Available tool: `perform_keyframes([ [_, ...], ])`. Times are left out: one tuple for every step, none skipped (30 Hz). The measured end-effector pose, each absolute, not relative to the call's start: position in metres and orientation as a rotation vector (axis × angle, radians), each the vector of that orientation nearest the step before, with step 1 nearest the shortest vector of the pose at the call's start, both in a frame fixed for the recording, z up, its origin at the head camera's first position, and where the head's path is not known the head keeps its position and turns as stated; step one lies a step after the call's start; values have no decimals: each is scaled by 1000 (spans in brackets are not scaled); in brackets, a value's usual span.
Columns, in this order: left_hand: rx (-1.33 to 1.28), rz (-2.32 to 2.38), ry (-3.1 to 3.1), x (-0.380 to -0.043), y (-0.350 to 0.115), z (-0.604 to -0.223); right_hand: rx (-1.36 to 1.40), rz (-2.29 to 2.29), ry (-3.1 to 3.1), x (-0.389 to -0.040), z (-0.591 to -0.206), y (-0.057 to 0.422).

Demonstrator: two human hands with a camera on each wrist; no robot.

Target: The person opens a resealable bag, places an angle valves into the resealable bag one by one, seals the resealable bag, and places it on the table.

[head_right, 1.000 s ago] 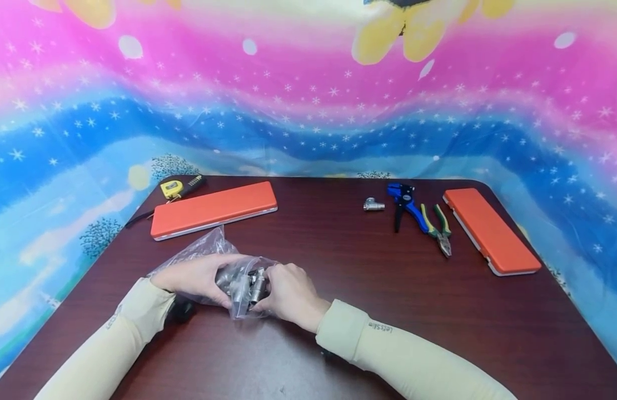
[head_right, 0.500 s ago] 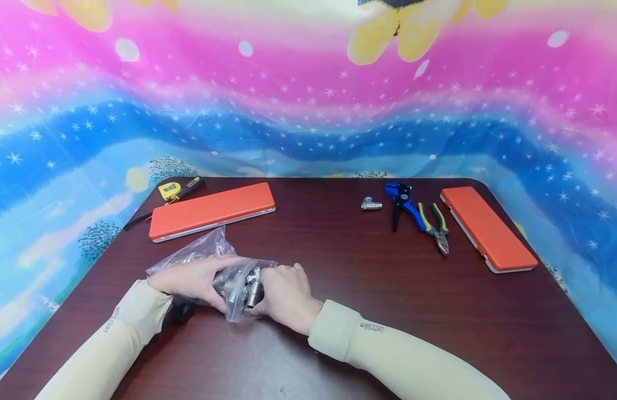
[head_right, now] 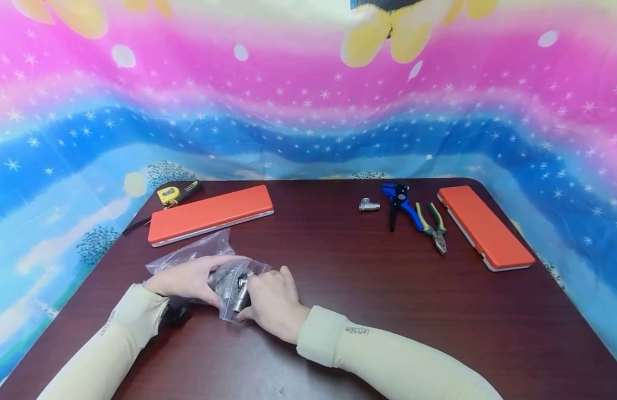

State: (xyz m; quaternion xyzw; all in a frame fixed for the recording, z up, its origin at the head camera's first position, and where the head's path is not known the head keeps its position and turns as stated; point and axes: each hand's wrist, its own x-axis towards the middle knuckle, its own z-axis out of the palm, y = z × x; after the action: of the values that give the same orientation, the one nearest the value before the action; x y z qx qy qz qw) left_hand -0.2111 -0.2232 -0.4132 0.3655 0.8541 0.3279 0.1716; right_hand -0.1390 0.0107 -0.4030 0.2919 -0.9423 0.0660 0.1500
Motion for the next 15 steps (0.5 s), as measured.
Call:
perform_keyframes([
  [1040,925,2427,-211,-223,-413,839,185,-2709,-139,-403,11],
  [1042,921,2429,-210,-222,-412,841,177,-2711,-138,-403,12],
  [1047,920,2432,-210,-222,-412,845,170,-2716,-138,-403,12],
  [1044,911,2439,-210,-221,-411,856,163,-2719,-138,-403,13],
  [1044,907,2443,-209,-221,-411,870,159,-2721,-138,-403,13],
  [1043,904,2445,-209,-220,-410,886,158,-2724,-137,-403,13],
  [1047,897,2448,-209,-219,-410,902,160,-2727,-137,-403,13],
  [1057,894,2447,-208,-219,-410,914,155,-2723,-138,-403,13],
  [1067,884,2448,-208,-218,-410,927,154,-2722,-138,-402,13],
  [1070,875,2451,-207,-218,-411,935,161,-2721,-139,-402,13],
  [1082,866,2456,-207,-217,-411,941,176,-2723,-141,-401,13],
  [1089,860,2458,-207,-217,-412,950,201,-2724,-143,-400,13],
  [1093,859,2458,-206,-217,-412,958,241,-2731,-146,-399,13],
  [1091,854,2461,-205,-217,-412,969,292,-2743,-148,-398,14],
  [1083,848,2465,-205,-218,-412,978,359,-2764,-150,-397,15],
])
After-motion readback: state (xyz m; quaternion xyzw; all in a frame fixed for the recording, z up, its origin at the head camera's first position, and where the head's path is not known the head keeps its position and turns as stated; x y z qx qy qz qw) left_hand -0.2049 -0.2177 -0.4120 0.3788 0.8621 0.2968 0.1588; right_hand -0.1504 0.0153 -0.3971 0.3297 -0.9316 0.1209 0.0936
